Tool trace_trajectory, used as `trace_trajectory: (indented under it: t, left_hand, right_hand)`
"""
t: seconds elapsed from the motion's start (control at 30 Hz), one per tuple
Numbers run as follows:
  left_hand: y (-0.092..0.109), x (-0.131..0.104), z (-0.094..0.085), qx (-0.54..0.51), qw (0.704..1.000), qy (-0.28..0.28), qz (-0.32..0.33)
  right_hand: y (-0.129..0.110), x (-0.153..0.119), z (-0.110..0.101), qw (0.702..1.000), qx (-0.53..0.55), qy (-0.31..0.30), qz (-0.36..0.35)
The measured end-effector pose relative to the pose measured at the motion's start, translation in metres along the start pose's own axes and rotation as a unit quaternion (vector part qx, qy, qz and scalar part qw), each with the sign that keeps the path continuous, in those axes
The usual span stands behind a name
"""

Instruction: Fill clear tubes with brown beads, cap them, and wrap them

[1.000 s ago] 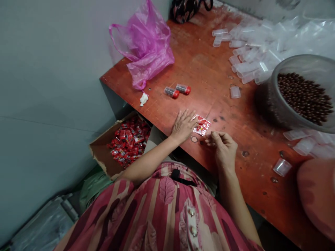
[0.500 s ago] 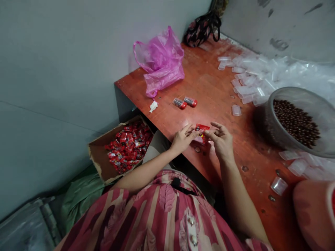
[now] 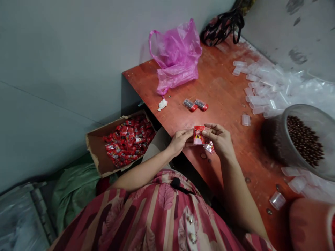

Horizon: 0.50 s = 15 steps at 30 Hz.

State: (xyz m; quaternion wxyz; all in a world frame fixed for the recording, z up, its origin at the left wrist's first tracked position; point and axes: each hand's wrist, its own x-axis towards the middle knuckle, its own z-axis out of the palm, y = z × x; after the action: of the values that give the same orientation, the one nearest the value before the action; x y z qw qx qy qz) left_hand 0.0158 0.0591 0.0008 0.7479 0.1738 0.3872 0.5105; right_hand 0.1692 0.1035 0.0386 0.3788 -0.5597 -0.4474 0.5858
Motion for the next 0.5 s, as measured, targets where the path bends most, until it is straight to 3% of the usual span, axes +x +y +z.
trace_trajectory:
  t: [0.23,0.5]
  left_hand:
    - [0.007,0.001,-0.005,-0.030,0.999,-0.015,-0.033]
    - [0.002,0.004,0.005,0.072,0.997,0.036,0.000]
  right_hand:
    - [0.004,0.007,0.008,0.999,-0.005,-0.032,0.024]
    - [0.003,-0.003,0.010,0.999,-0.043,-0.013,-0.016]
